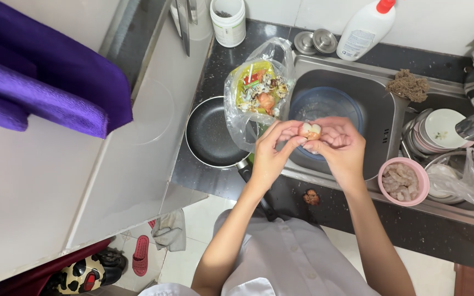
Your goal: The person mixes ground meat in a blue colander by hand, then moves to the stove to pour oil into a pan. They then retrieve shallots from a hanging bag, peel them over the sink, and chop one on a cutting board.
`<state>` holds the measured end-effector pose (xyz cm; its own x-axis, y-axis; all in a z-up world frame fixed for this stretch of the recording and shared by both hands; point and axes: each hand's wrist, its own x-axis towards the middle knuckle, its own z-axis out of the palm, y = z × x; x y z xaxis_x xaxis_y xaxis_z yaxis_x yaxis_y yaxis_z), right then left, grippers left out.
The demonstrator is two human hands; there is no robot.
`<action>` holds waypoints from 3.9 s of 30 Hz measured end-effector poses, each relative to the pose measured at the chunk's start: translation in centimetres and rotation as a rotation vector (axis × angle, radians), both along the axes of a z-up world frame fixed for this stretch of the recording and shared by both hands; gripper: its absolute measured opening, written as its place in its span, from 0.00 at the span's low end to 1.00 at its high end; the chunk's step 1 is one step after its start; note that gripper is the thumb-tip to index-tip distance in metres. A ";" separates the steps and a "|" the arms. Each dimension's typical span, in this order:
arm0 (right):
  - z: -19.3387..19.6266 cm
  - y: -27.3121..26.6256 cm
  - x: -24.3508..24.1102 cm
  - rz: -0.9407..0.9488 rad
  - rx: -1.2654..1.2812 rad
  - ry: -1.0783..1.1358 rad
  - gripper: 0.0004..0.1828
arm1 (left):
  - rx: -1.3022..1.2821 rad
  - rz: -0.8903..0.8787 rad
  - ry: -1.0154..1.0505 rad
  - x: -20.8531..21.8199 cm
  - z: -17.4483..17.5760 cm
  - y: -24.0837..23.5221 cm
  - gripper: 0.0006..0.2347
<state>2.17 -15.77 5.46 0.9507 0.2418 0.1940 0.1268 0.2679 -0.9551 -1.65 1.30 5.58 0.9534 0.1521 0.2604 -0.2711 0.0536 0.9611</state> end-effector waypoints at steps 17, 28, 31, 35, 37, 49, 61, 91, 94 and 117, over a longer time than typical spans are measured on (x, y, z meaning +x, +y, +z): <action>5.8 -1.3 -2.5 -0.116 -0.688 -0.481 0.18 | 0.610 -0.074 -0.253 -2.6 4.0 2.7 0.12; 0.0 -6.6 -1.9 -0.360 -0.740 -0.358 0.17 | -0.344 -0.389 0.218 -3.0 -3.3 0.3 0.13; -5.9 -9.8 -2.4 -0.304 -0.685 -0.099 0.23 | -0.349 -0.429 0.289 -2.7 -2.9 -0.2 0.17; -17.1 -15.9 -5.3 -0.262 -0.885 0.116 0.26 | -0.520 -0.537 0.384 -2.5 -3.9 -1.1 0.21; -21.4 -18.0 -7.3 -0.275 -0.978 0.209 0.26 | -0.507 -0.561 0.423 -2.7 -4.6 -1.7 0.21; -19.0 -16.2 -11.2 -0.488 -0.953 0.283 0.27 | -0.125 -0.514 0.558 -3.8 -12.6 -5.2 0.18; -6.0 -7.4 -9.0 -0.140 -0.331 0.273 0.20 | -0.015 -0.225 0.238 -4.4 -6.8 -7.2 0.09; -9.7 -23.2 -15.1 -0.538 -0.078 0.407 0.30 | 0.489 -0.302 -0.122 -6.3 -4.8 -25.2 0.23; -3.1 -25.6 -15.7 -0.284 0.572 0.553 0.30 | 0.323 -0.407 -0.274 -7.4 -3.5 -30.5 0.16; 9.4 -48.7 -24.4 -0.160 0.805 0.363 0.36 | 0.852 -0.290 -0.018 -6.3 1.0 -49.3 0.19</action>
<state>-22.23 -64.51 14.85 0.9972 0.0218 -0.0716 -0.0533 0.8786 -0.4745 -7.90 -47.99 6.56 0.9191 -0.3454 0.1898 -0.3730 -0.6070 0.7017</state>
